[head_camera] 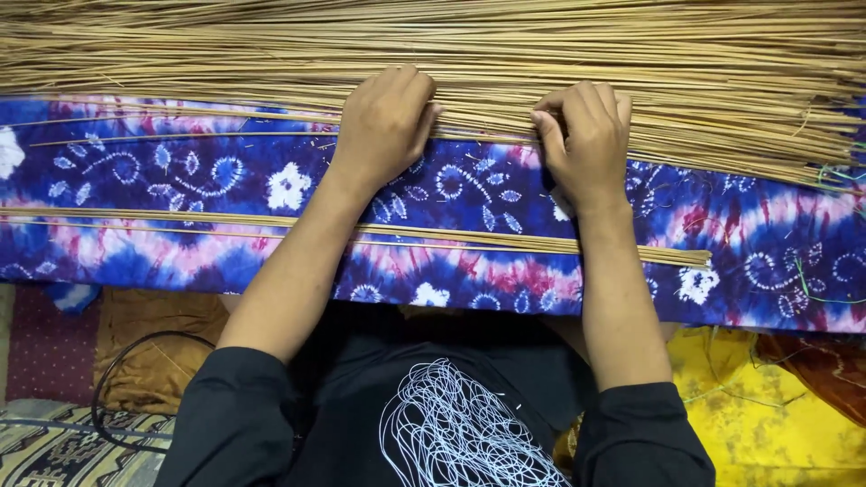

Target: Grouping and aligning thin wooden sticks into bundles on a patterned cloth

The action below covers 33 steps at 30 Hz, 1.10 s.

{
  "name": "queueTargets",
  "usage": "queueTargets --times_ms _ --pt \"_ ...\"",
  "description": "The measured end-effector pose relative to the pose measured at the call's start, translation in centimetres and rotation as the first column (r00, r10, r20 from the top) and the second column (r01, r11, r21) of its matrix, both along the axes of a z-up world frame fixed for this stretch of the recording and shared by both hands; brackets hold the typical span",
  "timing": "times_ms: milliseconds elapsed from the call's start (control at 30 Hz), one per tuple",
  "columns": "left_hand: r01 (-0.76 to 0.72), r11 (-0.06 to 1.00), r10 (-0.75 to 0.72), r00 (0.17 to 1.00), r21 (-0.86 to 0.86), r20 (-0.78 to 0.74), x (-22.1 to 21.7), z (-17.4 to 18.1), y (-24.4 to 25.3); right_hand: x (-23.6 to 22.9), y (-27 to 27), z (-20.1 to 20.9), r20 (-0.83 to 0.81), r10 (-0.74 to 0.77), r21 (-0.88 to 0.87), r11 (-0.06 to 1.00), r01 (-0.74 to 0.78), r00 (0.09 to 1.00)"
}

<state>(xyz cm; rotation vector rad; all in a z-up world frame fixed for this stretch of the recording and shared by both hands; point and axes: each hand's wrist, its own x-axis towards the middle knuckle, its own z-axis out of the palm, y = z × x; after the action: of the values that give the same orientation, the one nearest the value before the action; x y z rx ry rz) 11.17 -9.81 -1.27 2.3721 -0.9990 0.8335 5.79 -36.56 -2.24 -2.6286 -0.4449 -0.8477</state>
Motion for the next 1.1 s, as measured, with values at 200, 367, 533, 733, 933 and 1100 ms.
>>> queueTargets --times_ms 200,367,533,733,933,1100 --pt "-0.084 0.996 0.08 0.991 0.038 0.107 0.0 -0.5 0.0 0.1 0.1 0.3 -0.005 0.027 0.013 1.0 -0.026 1.0" --pt "-0.075 0.996 0.071 0.994 0.044 0.088 0.0 -0.4 0.0 0.1 -0.1 0.2 -0.015 0.026 0.039 0.999 -0.025 1.0" --pt "-0.053 0.998 0.047 0.985 0.037 0.165 1.1 -2.4 0.1 0.8 -2.2 -1.9 0.028 0.106 0.089 0.99 -0.108 0.994" --pt "-0.048 0.998 0.04 0.97 0.029 0.239 -0.3 -0.3 0.7 0.6 -2.9 -1.0 0.071 0.166 0.057 0.984 -0.17 0.984" --pt "-0.136 0.984 0.079 0.914 0.118 0.399 -4.2 2.8 3.8 -3.3 -3.9 2.2 0.065 0.128 -0.08 0.989 -0.123 0.99" --pt "-0.128 0.981 0.088 0.964 0.148 0.25 -7.7 2.7 6.2 -6.8 -2.9 0.2 0.04 0.125 -0.081 0.989 -0.121 0.991"
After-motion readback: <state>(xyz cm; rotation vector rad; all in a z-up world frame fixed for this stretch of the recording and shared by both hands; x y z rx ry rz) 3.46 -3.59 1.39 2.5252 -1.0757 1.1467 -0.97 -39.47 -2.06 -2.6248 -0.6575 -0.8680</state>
